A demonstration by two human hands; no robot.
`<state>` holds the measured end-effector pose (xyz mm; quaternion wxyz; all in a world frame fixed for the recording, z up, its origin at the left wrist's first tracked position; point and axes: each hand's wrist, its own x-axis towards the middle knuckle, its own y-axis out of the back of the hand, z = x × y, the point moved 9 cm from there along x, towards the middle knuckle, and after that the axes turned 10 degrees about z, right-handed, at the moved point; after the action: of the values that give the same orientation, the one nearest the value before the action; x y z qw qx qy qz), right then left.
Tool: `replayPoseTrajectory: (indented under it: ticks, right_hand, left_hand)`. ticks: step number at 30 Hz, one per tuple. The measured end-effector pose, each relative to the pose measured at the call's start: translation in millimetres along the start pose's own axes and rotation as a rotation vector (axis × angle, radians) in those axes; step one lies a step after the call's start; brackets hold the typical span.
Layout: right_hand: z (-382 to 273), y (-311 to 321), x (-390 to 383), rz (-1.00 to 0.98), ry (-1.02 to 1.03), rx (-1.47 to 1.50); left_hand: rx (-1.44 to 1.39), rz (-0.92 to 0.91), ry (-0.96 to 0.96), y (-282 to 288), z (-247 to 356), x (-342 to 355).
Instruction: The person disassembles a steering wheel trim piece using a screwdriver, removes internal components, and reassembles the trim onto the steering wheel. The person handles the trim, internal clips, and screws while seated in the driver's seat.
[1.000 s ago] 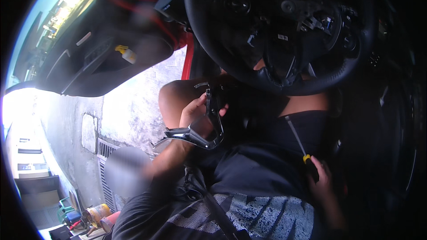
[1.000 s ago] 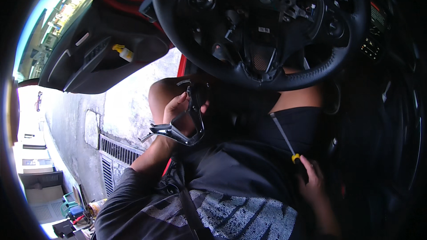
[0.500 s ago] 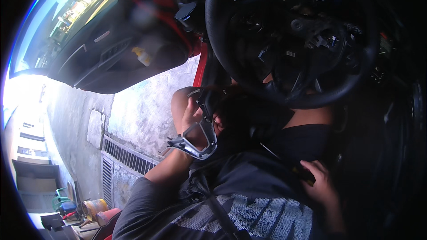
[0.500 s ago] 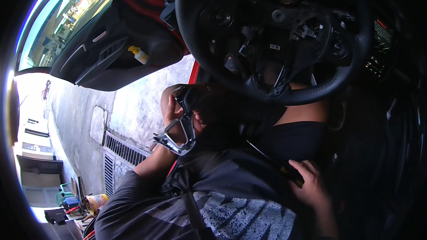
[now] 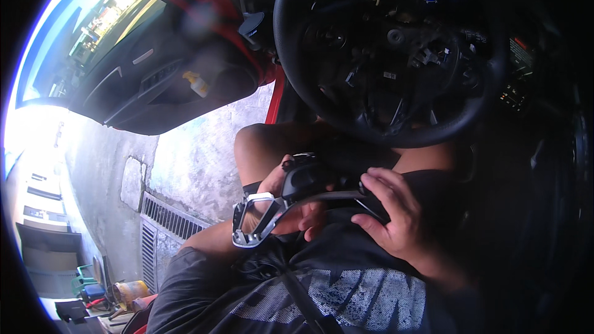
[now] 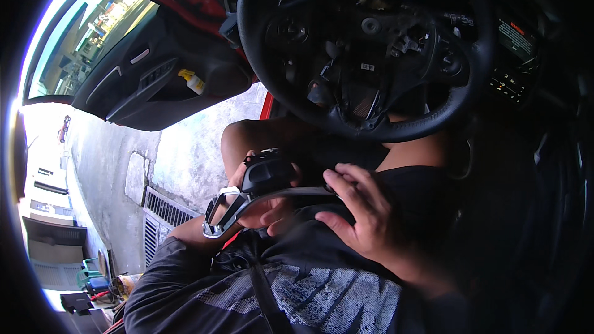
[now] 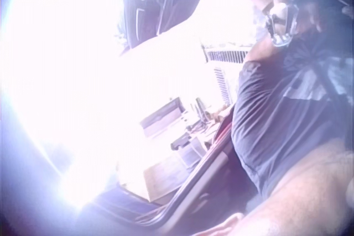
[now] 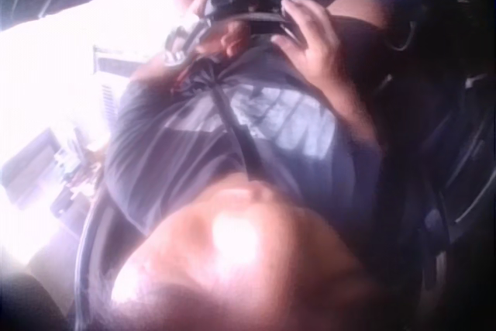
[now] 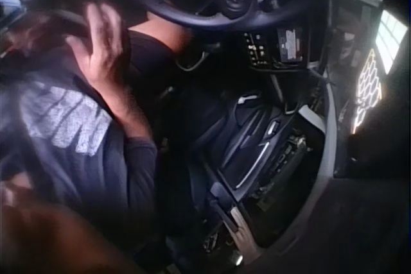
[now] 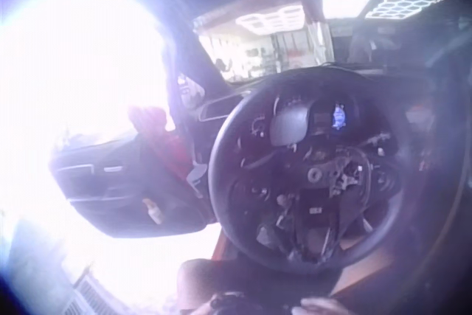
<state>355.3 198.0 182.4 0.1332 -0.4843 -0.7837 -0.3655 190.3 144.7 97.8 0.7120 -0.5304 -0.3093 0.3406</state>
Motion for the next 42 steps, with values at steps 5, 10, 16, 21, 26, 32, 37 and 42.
replayPoseTrajectory:
  ticks: [5, 10, 16, 21, 26, 32, 37, 42]
  right_hand:
    - [57.9, -14.5, -36.0, 0.185, -0.654, 0.819]
    - [89.7, 10.3, -40.7, 0.268, -0.785, 1.200]
    - [112.1, 47.1, -51.4, 0.480, -0.676, 1.228]
    - [89.1, 122.9, -6.6, 0.557, -0.417, 0.953]
    - [3.5, 232.2, 36.8, 0.582, 0.035, 0.384]
    - [-146.9, 245.6, 19.7, 0.155, 0.524, -0.355]
    - [-217.7, 104.9, 49.2, -0.074, 0.812, -0.493]
    - [-234.8, 61.7, 68.6, -0.145, 0.793, -0.501]
  left_hand:
    - [0.120, 0.182, -0.078, -3.4, -10.5, 35.9]
    - [0.583, 0.298, -0.072, -18.5, -18.6, 74.5]
    - [0.591, 0.429, -0.230, -50.7, -24.6, 112.4]
    - [0.667, 0.483, 0.021, -4.4, -22.9, 85.3]
    - [1.217, 0.421, 0.298, -6.6, 1.7, 9.0]
    - [1.735, 0.384, -0.463, -119.9, 62.8, -15.8]
    - [1.661, 0.275, -0.633, -114.8, 8.7, 8.8]
    - [1.289, 0.333, -0.540, -85.2, -5.0, 28.8]
